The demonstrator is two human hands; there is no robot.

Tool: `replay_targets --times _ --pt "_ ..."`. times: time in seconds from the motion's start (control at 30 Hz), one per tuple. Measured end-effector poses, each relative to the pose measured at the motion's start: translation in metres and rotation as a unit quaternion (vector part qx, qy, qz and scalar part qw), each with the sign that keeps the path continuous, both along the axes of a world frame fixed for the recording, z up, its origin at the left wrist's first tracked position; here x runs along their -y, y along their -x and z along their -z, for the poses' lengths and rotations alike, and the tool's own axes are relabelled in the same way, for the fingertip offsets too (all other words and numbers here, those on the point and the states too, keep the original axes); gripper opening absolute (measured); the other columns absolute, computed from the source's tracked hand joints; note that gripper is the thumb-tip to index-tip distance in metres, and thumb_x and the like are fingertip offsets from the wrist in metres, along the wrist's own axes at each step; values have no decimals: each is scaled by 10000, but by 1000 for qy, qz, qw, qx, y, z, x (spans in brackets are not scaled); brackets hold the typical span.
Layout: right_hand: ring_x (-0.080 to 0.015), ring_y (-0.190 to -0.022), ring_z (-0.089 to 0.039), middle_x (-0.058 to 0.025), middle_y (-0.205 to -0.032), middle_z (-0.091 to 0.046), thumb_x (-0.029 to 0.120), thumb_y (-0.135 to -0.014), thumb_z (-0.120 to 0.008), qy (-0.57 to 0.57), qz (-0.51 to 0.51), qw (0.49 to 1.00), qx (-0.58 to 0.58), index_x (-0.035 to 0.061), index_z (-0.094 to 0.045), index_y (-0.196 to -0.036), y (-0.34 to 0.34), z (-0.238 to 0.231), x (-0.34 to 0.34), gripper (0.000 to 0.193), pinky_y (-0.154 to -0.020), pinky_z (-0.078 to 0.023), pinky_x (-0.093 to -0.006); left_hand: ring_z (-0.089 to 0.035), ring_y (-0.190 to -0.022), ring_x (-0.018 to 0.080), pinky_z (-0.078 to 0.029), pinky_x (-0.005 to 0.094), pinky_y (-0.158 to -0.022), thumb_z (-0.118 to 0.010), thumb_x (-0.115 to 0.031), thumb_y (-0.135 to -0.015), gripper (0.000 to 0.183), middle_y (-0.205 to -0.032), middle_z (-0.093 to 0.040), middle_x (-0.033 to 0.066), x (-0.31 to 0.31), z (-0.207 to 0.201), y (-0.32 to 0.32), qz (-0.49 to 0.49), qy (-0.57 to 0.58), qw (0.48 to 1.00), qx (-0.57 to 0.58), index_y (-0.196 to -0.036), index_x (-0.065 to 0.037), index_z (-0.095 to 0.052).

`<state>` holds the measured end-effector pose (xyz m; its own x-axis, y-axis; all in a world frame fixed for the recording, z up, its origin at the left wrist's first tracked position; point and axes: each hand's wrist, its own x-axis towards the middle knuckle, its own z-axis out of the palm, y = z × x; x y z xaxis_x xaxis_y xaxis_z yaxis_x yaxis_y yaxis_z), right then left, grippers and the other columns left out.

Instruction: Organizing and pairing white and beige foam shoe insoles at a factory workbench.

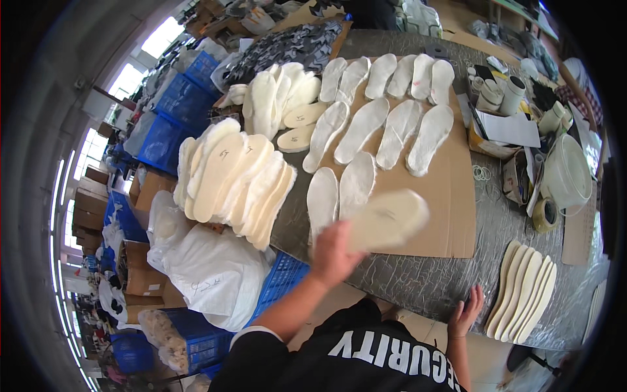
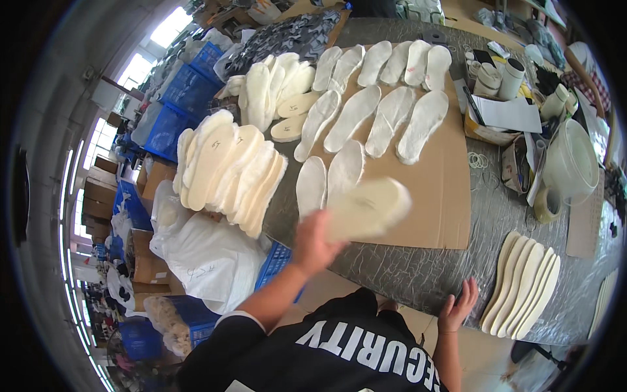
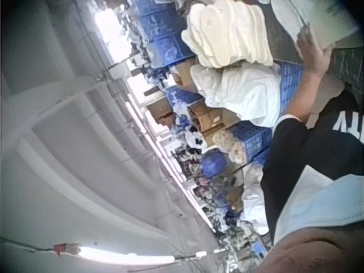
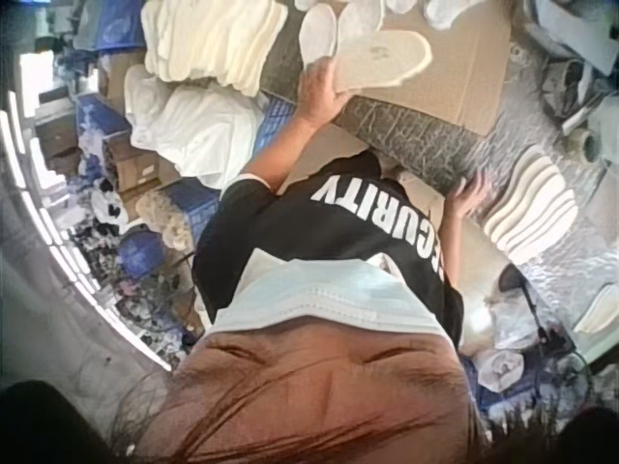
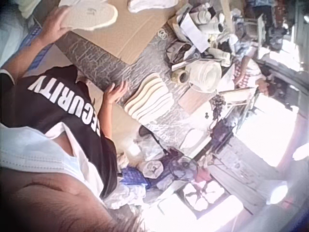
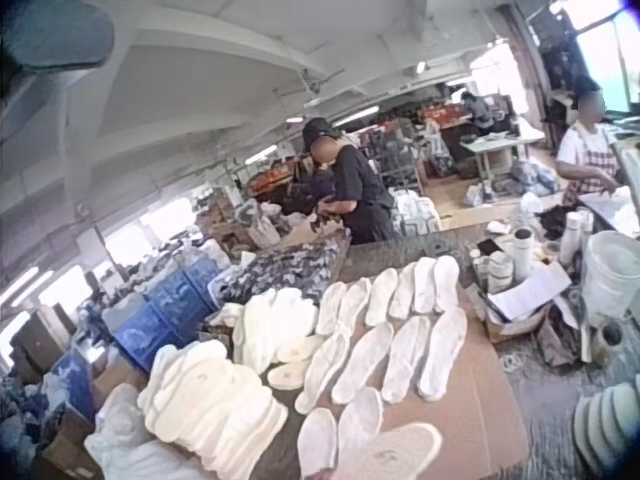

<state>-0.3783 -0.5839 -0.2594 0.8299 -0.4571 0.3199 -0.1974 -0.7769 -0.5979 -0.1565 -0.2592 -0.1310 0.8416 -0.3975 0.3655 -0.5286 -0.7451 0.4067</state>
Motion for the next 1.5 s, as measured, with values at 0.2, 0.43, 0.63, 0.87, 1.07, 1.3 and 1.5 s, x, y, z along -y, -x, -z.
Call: replay_targets --times 0.2,0.43,0.63,0.87,1.07,1.3,1.5 --pt "-426 -1280 -394 -209 -1393 -445 334 -943 -509 26 35 997 -60 26 -513 -1265 -8 12 -4 445 -1073 -307 -505 -437 -1178 379 -345 507 -949 -775 -487 -708 875 -1330 -449 174 -138 12 -69 -309 -201 927 69 -1393 -95 -397" --pt "-415 -1258 -418 -196 -1361 -469 193 -836 -615 49 62 993 -90 34 -544 -1197 -8 7 -11 401 -1063 -325 -502 -370 -1261 383 -294 538 -977 -788 -395 -716 778 -1402 -399 168 -176 71 -80 -301 -288 909 11 -1376 -161 -449" --pt "-404 -1244 -429 -193 -1344 -477 156 -810 -640 7 89 994 -69 50 -556 -1175 -13 3 -19 389 -1059 -329 -490 -490 -1100 351 -369 493 -890 -743 -304 -781 439 -1181 -547 128 -153 63 -81 -226 -153 959 74 -1153 -124 -595" --pt "-323 -902 -627 -158 -950 -648 28 -803 -646 -167 -59 983 -42 7 -639 -999 -105 -49 -89 197 -802 -502 -390 -642 -761 317 -519 380 -699 -693 -141 -819 228 -889 -644 161 -43 70 -73 -10 27 982 -186 -987 1 -634" --pt "-240 -775 -689 -186 -868 -693 129 -791 -695 -360 -115 908 -184 -34 -651 -996 -216 -41 -154 266 -718 -540 -333 -633 -831 286 -507 371 -759 -705 -127 -816 390 -920 -637 158 -19 84 -66 -19 6 975 -220 -1132 49 -560" --pt "-146 -738 -648 -91 -834 -686 118 -760 -727 -390 -147 838 -353 -38 -640 -1021 -253 -32 -161 317 -665 -525 -299 -603 -630 122 -505 267 -517 -635 -59 -886 266 -821 -605 76 -31 105 -55 -58 190 904 -380 -1118 41 -551" --pt "-112 -731 -625 -49 -815 -650 32 -755 -721 -551 -95 803 -207 5 -616 -1016 -173 -39 -148 283 -651 -514 -267 -534 -488 120 -459 263 -380 -582 -194 -951 332 -767 -601 92 -13 88 -22 -135 285 758 -571 -1152 62 -518"
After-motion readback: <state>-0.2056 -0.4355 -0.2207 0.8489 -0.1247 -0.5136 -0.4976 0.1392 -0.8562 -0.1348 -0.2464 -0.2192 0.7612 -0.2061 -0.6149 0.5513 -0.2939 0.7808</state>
